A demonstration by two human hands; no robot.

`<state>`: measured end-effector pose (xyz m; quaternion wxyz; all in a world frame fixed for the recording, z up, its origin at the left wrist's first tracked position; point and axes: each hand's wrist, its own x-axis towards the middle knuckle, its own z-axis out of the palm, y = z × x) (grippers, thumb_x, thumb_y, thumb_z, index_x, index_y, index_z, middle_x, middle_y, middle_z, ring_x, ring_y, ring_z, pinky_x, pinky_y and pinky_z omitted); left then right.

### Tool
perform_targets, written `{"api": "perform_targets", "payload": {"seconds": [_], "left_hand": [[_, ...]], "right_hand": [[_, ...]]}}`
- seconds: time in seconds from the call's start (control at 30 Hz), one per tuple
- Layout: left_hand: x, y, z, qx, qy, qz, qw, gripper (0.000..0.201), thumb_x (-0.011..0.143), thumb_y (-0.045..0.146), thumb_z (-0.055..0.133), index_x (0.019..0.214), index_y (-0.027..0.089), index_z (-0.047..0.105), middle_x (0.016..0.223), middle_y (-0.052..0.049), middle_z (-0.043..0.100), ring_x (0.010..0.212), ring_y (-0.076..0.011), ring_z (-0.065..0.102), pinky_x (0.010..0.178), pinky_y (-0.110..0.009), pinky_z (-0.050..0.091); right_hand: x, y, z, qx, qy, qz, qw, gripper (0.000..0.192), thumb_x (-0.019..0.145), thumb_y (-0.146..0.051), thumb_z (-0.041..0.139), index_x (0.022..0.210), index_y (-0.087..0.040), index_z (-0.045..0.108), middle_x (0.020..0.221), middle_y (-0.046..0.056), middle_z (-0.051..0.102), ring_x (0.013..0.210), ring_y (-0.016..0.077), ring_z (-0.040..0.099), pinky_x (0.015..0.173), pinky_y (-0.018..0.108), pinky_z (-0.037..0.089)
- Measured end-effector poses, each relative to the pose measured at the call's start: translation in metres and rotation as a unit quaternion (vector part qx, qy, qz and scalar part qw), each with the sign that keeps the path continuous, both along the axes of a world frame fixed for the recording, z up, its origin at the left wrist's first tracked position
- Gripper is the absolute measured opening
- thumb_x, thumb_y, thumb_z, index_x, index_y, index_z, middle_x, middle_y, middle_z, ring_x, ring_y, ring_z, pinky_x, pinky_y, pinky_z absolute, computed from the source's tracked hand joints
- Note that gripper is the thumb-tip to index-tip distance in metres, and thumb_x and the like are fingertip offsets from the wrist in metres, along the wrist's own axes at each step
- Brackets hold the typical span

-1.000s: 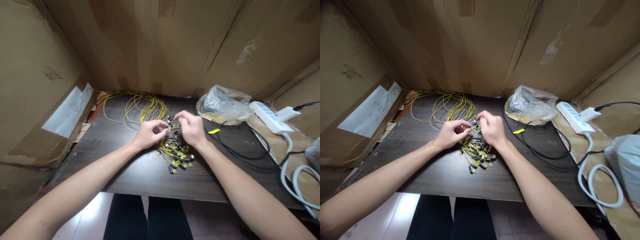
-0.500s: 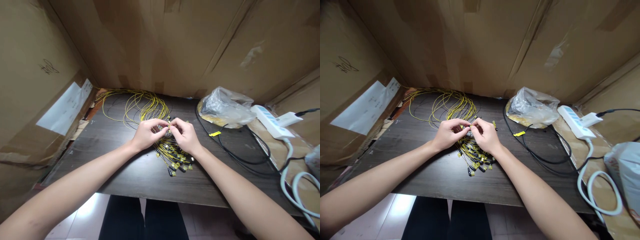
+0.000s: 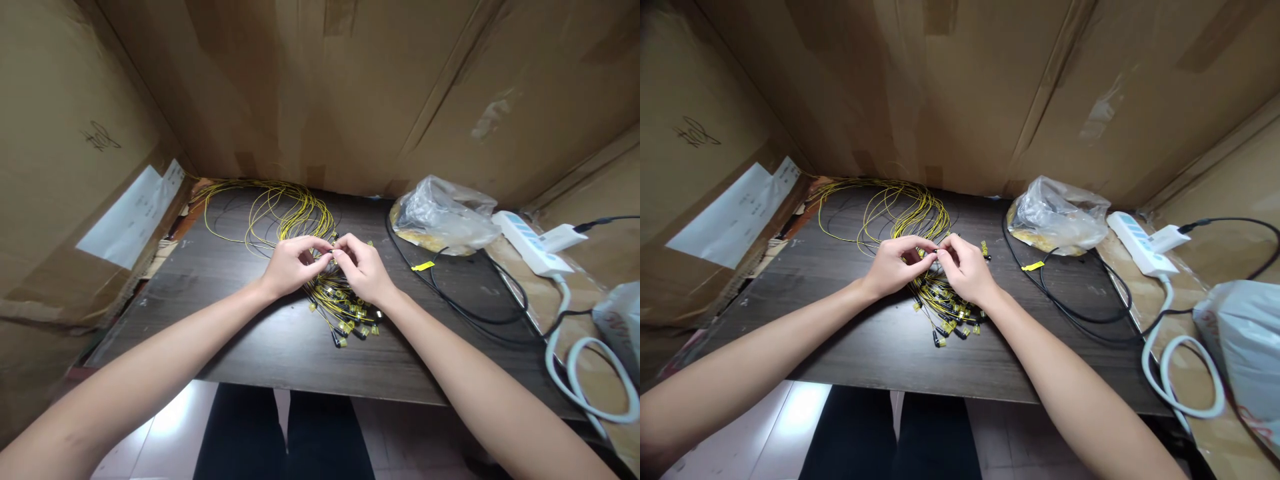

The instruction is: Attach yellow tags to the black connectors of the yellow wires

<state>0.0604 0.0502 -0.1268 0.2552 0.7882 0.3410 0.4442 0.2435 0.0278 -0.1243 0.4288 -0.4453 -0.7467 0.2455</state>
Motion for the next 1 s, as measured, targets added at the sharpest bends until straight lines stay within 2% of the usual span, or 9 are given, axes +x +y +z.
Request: {"api": "perform_targets", "payload": {"seconds": [0.2, 0.4, 0.6, 0.77, 0.83, 1.0], "left_hand": [[0.0002, -0.0003, -0.0006, -0.002, -0.005, -0.008, 1.0, 0.012, 0.086, 0.022, 0.068, 0.092, 0.014, 0.075, 0.083, -0.004, 0.076, 0.055, -0.0079, 0.062, 0.055, -0.018, 0.052], [0.0001, 0.0003, -0.0017, -0.028, -0.013, -0.002, 1.0, 0.012, 0.084, 0.022, 0.07, 0.091, 0.015, 0.075, 0.081, -0.003, 0.076, 0.053, -0.0076, 0.061, 0.052, -0.017, 0.05], [-0.0008, 0.0009, -0.0027, -0.028, -0.016, -0.011, 0.999, 0.013, 0.084, 0.022, 0.069, 0.092, 0.015, 0.076, 0.082, -0.004, 0.076, 0.055, -0.008, 0.062, 0.054, -0.018, 0.052], [-0.0002, 0.0016, -0.0026, -0.043, -0.019, -0.004, 0.999, 0.01, 0.082, 0.021, 0.07, 0.088, 0.015, 0.075, 0.079, -0.003, 0.075, 0.054, -0.0079, 0.061, 0.053, -0.017, 0.051], [-0.0004, 0.0017, -0.002, -0.049, -0.017, -0.007, 0.999, 0.011, 0.082, 0.021, 0.07, 0.089, 0.015, 0.075, 0.079, -0.003, 0.075, 0.054, -0.0077, 0.061, 0.052, -0.017, 0.051], [-0.0005, 0.0015, -0.0008, -0.042, -0.015, -0.009, 0.999, 0.012, 0.084, 0.022, 0.069, 0.091, 0.014, 0.075, 0.081, -0.004, 0.076, 0.054, -0.0077, 0.062, 0.053, -0.017, 0.051]], "right_hand": [[-0.001, 0.0002, 0.0012, -0.008, -0.019, 0.005, 1.0, 0.036, 0.101, -0.036, 0.041, 0.068, -0.021, 0.043, 0.061, -0.002, 0.044, 0.057, 0.0133, 0.042, 0.059, 0.028, 0.031], [-0.0015, -0.001, 0.0019, -0.033, 0.008, 0.001, 0.999, 0.019, 0.094, -0.033, 0.05, 0.081, -0.02, 0.053, 0.066, -0.002, 0.051, 0.058, 0.0137, 0.045, 0.057, 0.027, 0.034], [-0.0016, -0.0005, 0.0016, -0.039, -0.009, 0.005, 0.999, 0.04, 0.101, -0.039, 0.04, 0.066, -0.02, 0.047, 0.059, -0.002, 0.047, 0.056, 0.0137, 0.044, 0.058, 0.028, 0.033], [-0.0016, -0.001, 0.0028, -0.034, 0.0, 0.001, 0.999, 0.021, 0.096, -0.035, 0.049, 0.082, -0.02, 0.053, 0.069, -0.001, 0.054, 0.059, 0.0143, 0.046, 0.057, 0.027, 0.034], [-0.0011, -0.0004, 0.0028, -0.031, -0.006, 0.002, 0.999, 0.019, 0.095, -0.034, 0.049, 0.082, -0.02, 0.052, 0.069, -0.001, 0.054, 0.059, 0.0142, 0.046, 0.057, 0.027, 0.034], [-0.0008, 0.0003, 0.0019, -0.039, -0.022, 0.007, 0.999, 0.039, 0.101, -0.038, 0.04, 0.067, -0.021, 0.044, 0.061, -0.002, 0.047, 0.058, 0.0137, 0.044, 0.059, 0.028, 0.033]]}}
